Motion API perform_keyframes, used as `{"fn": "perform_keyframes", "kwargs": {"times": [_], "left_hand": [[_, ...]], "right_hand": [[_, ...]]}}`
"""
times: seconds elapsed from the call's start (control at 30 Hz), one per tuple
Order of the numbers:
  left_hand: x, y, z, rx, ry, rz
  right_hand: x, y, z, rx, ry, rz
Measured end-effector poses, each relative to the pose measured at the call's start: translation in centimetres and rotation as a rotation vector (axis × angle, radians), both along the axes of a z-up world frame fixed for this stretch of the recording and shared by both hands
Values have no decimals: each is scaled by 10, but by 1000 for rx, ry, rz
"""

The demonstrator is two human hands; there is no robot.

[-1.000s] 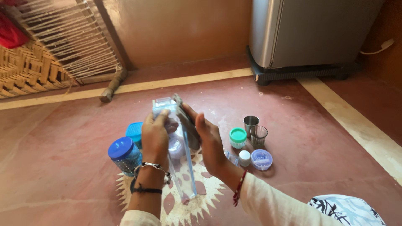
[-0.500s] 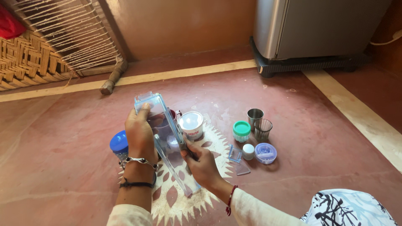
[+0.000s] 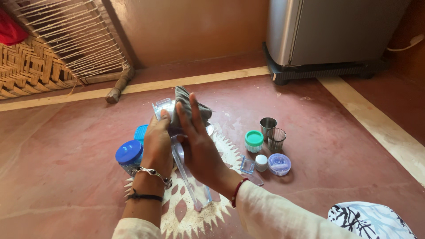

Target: The person sits on the floor and wipes a long transparent plastic container with a gray cloth, then wipes a small round container. The person handles the containers one at a time and places them back on the floor.

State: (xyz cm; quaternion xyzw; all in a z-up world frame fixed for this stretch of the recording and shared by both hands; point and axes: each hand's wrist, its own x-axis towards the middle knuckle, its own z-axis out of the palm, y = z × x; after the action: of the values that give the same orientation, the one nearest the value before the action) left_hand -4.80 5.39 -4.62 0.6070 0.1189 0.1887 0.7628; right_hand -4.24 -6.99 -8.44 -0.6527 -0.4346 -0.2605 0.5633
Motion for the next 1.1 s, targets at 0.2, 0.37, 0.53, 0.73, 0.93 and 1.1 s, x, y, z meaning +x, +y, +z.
{"fn": "perform_keyframes", "kwargs": {"times": [0.2, 0.37, 0.53, 0.73, 0.93, 1.1], "left_hand": [[0, 5, -3, -130, -108, -34], [1, 13, -3, 35, 19, 21], [1, 15, -12, 46, 11, 4], [3, 16, -9, -7, 2, 18], [0, 10, -12, 48, 13, 7], [-2, 4, -17, -19, -106, -38]], "right_hand": [[-15, 2, -33, -316, -197, -159], [-28, -12, -75, -527, -238, -68], [-18, -18, -84, -603, -345, -173], [14, -23, -46, -414, -436, -309], [19, -24, -21, -166, 37, 35], [6, -21, -8, 37, -132, 49]]}}
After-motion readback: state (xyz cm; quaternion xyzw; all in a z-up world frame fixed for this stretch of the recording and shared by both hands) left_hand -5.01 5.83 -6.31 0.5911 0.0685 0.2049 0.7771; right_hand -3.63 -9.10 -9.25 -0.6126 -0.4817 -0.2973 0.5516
